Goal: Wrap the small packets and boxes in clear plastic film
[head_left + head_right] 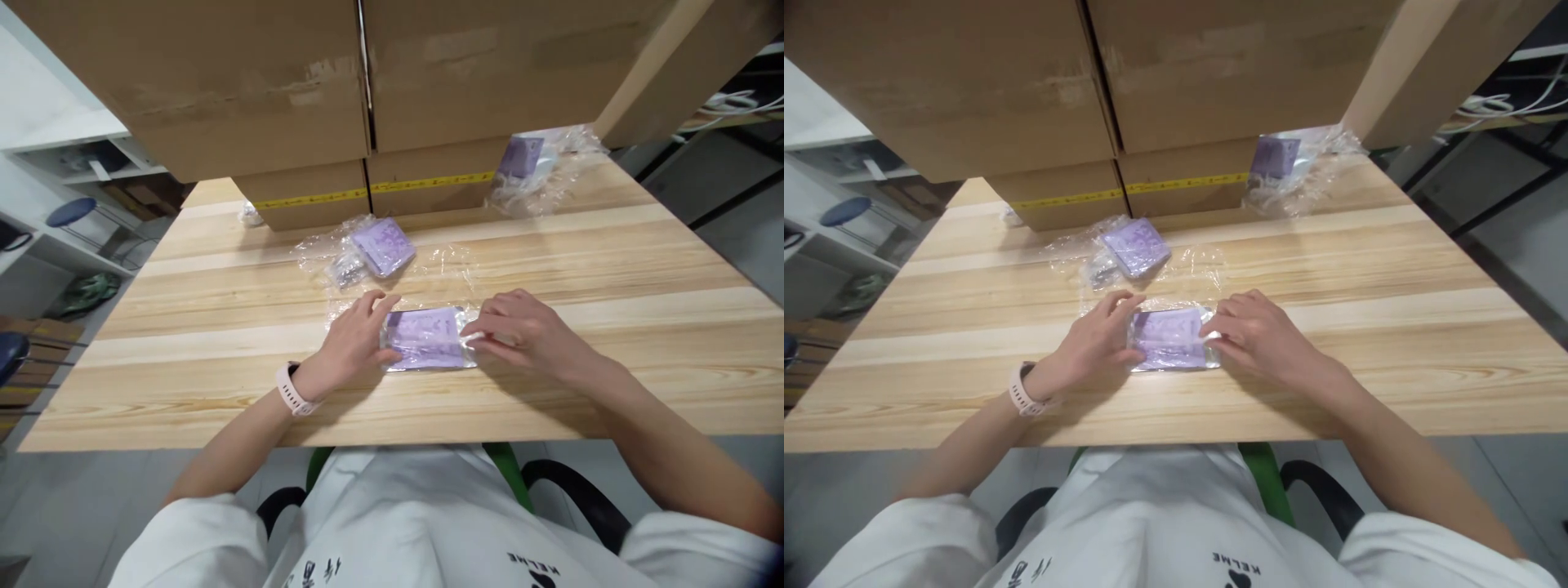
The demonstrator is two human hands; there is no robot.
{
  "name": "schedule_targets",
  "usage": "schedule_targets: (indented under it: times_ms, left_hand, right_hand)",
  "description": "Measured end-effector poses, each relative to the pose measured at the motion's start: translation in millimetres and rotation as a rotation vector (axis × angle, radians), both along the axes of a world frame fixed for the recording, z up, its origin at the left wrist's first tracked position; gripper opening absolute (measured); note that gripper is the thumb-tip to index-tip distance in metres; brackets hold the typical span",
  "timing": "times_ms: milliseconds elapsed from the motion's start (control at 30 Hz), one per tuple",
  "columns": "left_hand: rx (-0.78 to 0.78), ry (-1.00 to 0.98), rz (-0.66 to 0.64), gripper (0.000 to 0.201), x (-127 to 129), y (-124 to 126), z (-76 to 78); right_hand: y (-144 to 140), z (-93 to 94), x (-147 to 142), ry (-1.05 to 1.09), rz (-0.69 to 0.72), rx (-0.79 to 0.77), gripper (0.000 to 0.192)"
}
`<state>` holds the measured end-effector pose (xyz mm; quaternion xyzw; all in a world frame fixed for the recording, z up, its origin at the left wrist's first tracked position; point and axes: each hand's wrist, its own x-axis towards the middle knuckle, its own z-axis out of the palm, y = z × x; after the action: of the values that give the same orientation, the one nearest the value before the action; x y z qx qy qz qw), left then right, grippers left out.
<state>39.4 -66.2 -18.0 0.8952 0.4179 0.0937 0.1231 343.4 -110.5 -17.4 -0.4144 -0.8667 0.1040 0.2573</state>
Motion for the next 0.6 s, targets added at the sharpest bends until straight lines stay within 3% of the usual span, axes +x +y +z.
schedule_targets:
  times_ms: [100, 200, 267, 333, 467, 600]
  left_hand:
    - [0.071, -0.026, -0.01, 0.061, -11.3, -10.6, 7.5]
    - [0.03, -0.022, -0.158, 0.022, -26.8, -28.7, 19.0]
    - [-0.069, 0.008, -0.282, 0.017, -34.7, -43.8, 27.4]
    - [-0.163, 0.023, -0.373, 0.013, -38.2, -59.0, 34.3]
    - [-0.279, 0.008, -0.44, 0.013, -35.3, -82.2, 38.1]
    - [-0.346, 0.017, -0.405, 0.013, -36.5, -94.2, 31.4]
  right_hand:
    - [-25.2, 21.5, 1.1, 0.03, 0.108, -0.1, 0.025]
    - [-44.5, 41.4, 6.1, 0.001, 0.403, -0.431, 0.017]
    - [-44.7, 47.3, 7.5, -0.005, 0.553, -0.618, 0.021]
    - [-32.3, 44.1, 3.9, 0.036, 0.466, -0.603, 0.025]
    - [13.2, 17.9, -19.3, -0.015, 0.083, -0.324, 0.039]
    - [43.1, -2.0, -42.6, -0.17, 0.063, -0.366, 0.065]
